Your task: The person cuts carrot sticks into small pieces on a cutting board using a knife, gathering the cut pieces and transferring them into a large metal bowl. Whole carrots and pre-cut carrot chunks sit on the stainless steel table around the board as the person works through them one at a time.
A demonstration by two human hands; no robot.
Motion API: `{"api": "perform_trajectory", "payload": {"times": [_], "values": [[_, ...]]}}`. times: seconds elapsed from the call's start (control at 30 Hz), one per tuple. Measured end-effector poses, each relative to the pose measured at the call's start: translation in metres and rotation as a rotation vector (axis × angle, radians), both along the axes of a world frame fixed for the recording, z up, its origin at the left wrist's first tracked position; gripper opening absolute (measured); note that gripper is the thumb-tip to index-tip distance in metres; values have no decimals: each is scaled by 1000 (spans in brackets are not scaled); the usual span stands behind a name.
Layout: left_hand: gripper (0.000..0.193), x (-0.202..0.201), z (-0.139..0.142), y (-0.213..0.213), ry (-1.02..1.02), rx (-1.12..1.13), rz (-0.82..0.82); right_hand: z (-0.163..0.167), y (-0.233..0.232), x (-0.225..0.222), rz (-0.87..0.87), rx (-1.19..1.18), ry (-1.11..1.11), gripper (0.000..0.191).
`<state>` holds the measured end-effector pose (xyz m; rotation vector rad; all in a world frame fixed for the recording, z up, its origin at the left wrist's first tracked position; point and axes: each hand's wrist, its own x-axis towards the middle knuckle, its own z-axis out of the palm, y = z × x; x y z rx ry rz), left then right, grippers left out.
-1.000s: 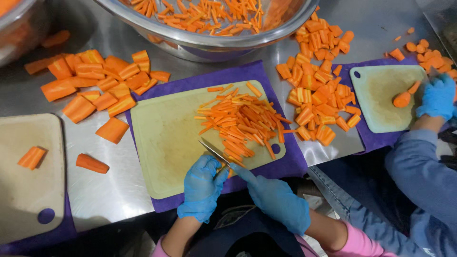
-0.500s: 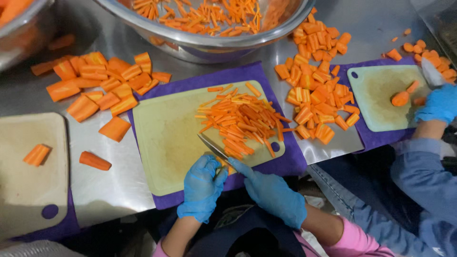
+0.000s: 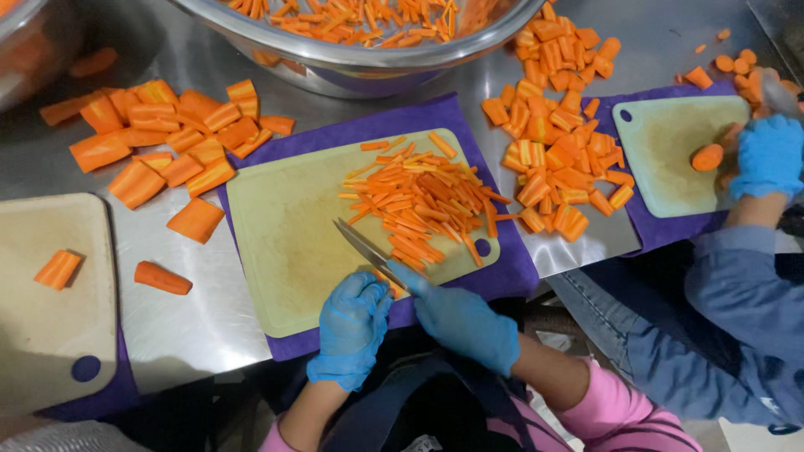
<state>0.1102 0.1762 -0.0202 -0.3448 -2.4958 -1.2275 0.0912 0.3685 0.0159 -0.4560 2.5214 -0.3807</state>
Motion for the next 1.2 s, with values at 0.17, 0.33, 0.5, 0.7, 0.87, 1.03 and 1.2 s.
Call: {"api": "perform_trajectory", "payload": {"times": [0.17, 0.33, 0.5, 0.7, 0.87, 1.03, 1.2], "values": [[14, 0, 2, 5, 89, -28, 78, 8, 10, 8, 39, -73, 152, 70], [16, 1, 8, 5, 78, -36, 80, 13, 17, 20, 99, -79, 205, 67], [19, 1, 5, 5, 87, -36, 52, 1, 8, 20, 120, 131, 139, 73], [37, 1, 10, 3, 130, -88, 20, -6, -8, -1, 77, 61, 132, 66], [28, -23, 19, 1, -38, -91, 21, 7, 4, -18, -30, -78, 128, 58], [35, -53, 19, -67, 3, -182, 275, 16, 16, -36, -97, -424, 422, 57], [56, -85, 22, -163, -198, -653, 690, 22, 17, -35, -248, -287, 149, 61]]}}
